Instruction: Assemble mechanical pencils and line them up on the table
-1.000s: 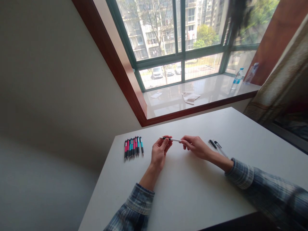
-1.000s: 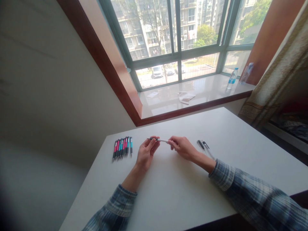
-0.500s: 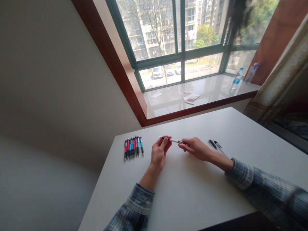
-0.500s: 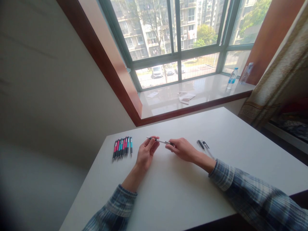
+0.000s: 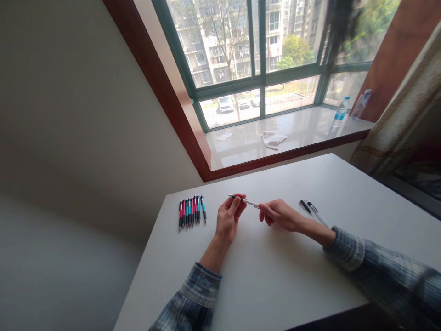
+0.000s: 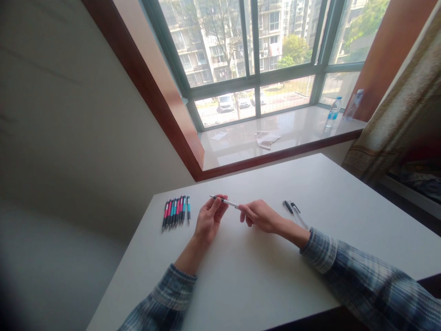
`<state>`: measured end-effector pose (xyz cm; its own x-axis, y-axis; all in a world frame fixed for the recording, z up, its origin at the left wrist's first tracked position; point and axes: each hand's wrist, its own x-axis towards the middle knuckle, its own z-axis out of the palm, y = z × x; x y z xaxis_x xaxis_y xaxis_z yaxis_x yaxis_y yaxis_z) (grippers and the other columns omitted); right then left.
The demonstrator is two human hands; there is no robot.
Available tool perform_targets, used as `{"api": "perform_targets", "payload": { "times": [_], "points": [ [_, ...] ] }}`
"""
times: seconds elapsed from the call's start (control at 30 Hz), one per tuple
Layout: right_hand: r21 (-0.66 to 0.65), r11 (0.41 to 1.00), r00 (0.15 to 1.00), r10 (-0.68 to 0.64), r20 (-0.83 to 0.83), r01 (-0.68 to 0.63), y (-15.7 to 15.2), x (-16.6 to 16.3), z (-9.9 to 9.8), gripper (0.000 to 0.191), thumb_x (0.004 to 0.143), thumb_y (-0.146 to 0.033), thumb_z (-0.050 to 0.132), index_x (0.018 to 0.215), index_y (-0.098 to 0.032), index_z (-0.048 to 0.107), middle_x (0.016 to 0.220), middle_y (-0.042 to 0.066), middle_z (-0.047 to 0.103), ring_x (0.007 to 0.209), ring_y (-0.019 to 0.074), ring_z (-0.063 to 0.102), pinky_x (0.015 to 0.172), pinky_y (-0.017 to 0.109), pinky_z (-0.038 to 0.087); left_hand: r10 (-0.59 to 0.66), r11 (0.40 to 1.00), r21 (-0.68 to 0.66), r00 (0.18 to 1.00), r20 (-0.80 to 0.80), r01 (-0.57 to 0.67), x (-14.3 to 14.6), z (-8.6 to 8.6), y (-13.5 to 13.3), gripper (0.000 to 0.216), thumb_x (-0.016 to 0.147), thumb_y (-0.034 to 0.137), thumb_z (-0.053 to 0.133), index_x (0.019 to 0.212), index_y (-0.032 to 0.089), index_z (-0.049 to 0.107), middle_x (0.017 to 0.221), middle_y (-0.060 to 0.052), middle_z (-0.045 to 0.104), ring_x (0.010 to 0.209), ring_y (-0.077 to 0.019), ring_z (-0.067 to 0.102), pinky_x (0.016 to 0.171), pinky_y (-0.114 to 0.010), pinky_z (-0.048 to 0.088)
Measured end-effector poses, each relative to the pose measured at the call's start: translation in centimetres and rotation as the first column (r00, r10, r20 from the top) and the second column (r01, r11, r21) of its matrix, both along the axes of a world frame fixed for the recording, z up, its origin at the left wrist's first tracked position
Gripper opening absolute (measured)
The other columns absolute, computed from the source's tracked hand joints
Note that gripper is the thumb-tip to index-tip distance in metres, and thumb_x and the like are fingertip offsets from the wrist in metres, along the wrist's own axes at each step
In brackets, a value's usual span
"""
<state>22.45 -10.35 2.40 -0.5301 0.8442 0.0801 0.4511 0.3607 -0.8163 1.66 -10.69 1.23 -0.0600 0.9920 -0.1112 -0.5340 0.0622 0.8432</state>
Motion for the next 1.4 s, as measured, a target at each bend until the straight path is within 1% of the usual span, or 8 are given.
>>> {"api": "perform_targets", "payload": {
  "times": [0.2, 0.33, 0.47, 0.6, 0.87, 1.0, 1.2, 1.4],
  "points": [
    [0.219, 0.966, 0.985, -0.156, 0.079, 0.136, 0.2, 0.0, -0.4, 0.027, 0.095, -0.047, 0.061, 0.094, -0.021, 0.067, 0.070, 0.000, 0.067, 0.059, 0.0139, 0.054, 0.061, 0.025, 0.035, 0.062, 0.998, -0.012, 0.997, -0.044, -0.063, 0.2, 0.0, -0.1, 0.031, 0.071, 0.036, 0.089, 0.092, 0.015, 0.078, 0.103, -0.007, 0.077, 0.093, -0.0149, 0.069, 0.099, -0.033, 0.051],
    [0.253, 0.956, 0.982, -0.172, 0.081, 0.146, 0.3, 0.3, -0.2, 0.037, 0.103, -0.046, 0.046, 0.087, -0.020, 0.068, 0.069, 0.001, 0.066, 0.058, 0.0138, 0.053, 0.063, 0.027, 0.035, 0.043, 0.999, -0.017, 0.998, -0.047, -0.044, 0.2, 0.2, -0.2, 0.031, 0.071, 0.034, 0.089, 0.092, 0.015, 0.078, 0.103, -0.008, 0.077, 0.093, -0.0159, 0.070, 0.099, -0.034, 0.051],
    [-0.043, 0.998, 0.993, -0.049, -0.105, 0.045, 0.4, 0.0, -0.9, 0.060, 0.105, -0.056, 0.032, 0.077, -0.017, 0.068, 0.059, 0.002, 0.061, 0.055, 0.0131, 0.053, 0.063, 0.027, 0.038, 0.005, 1.000, 0.013, 1.000, -0.005, -0.005, 0.1, 0.0, -0.1, 0.029, 0.073, 0.032, 0.087, 0.095, 0.016, 0.077, 0.104, -0.008, 0.077, 0.096, -0.0162, 0.070, 0.101, -0.035, 0.051],
    [-0.338, 0.920, 0.946, 0.090, -0.310, -0.198, 0.5, -0.6, -2.0, 0.070, 0.100, -0.069, 0.028, 0.076, -0.015, 0.065, 0.054, 0.001, 0.055, 0.049, 0.0121, 0.046, 0.054, 0.026, 0.036, -0.013, 1.000, 0.024, 0.999, 0.037, 0.012, 0.0, -0.1, -0.1, 0.028, 0.075, 0.031, 0.086, 0.096, 0.016, 0.076, 0.104, -0.008, 0.077, 0.094, -0.0158, 0.071, 0.102, -0.036, 0.050],
    [0.125, 0.983, 0.989, -0.123, -0.078, 0.132, 0.2, -0.2, -0.9, 0.033, 0.095, -0.052, 0.057, 0.089, -0.020, 0.065, 0.058, -0.004, 0.056, 0.053, 0.0109, 0.043, 0.058, 0.025, 0.033, 0.126, 0.992, 0.010, 0.990, -0.065, -0.126, 0.2, 0.2, 0.1, 0.033, 0.069, 0.036, 0.089, 0.090, 0.014, 0.077, 0.093, -0.007, 0.077, 0.089, -0.0156, 0.071, 0.095, -0.034, 0.053],
    [-0.116, 0.992, 0.964, -0.086, -0.253, 0.058, 0.6, -0.1, -1.2, 0.051, 0.099, -0.059, 0.045, 0.078, -0.017, 0.064, 0.058, -0.001, 0.054, 0.054, 0.0112, 0.044, 0.057, 0.025, 0.033, 0.098, 0.995, 0.041, 0.994, -0.046, -0.096, 0.1, 0.3, 0.0, 0.034, 0.068, 0.036, 0.090, 0.091, 0.014, 0.077, 0.095, -0.007, 0.077, 0.091, -0.0170, 0.071, 0.095, -0.035, 0.053],
    [-0.515, 0.814, 0.865, -0.031, -0.501, -0.269, 0.7, -0.6, -2.1, 0.065, 0.097, -0.072, 0.031, 0.072, -0.017, 0.055, 0.049, -0.004, 0.043, 0.046, 0.0093, 0.031, 0.050, 0.025, 0.023, 0.028, 0.997, 0.069, 1.000, 0.007, -0.028, -0.1, 0.2, -0.1, 0.033, 0.071, 0.033, 0.089, 0.096, 0.016, 0.076, 0.100, -0.008, 0.078, 0.098, -0.0183, 0.072, 0.098, -0.036, 0.053],
    [0.024, 0.995, 0.986, -0.090, -0.138, 0.094, 0.4, -0.3, -0.9, 0.044, 0.096, -0.060, 0.052, 0.088, -0.019, 0.064, 0.060, -0.004, 0.051, 0.056, 0.0113, 0.041, 0.058, 0.025, 0.031, 0.099, 0.995, 0.007, 0.993, -0.059, -0.099, -0.1, -0.1, 0.2, 0.034, 0.071, 0.035, 0.088, 0.094, 0.014, 0.076, 0.099, -0.008, 0.077, 0.098, -0.0188, 0.072, 0.096, -0.036, 0.053]
  ]
}}
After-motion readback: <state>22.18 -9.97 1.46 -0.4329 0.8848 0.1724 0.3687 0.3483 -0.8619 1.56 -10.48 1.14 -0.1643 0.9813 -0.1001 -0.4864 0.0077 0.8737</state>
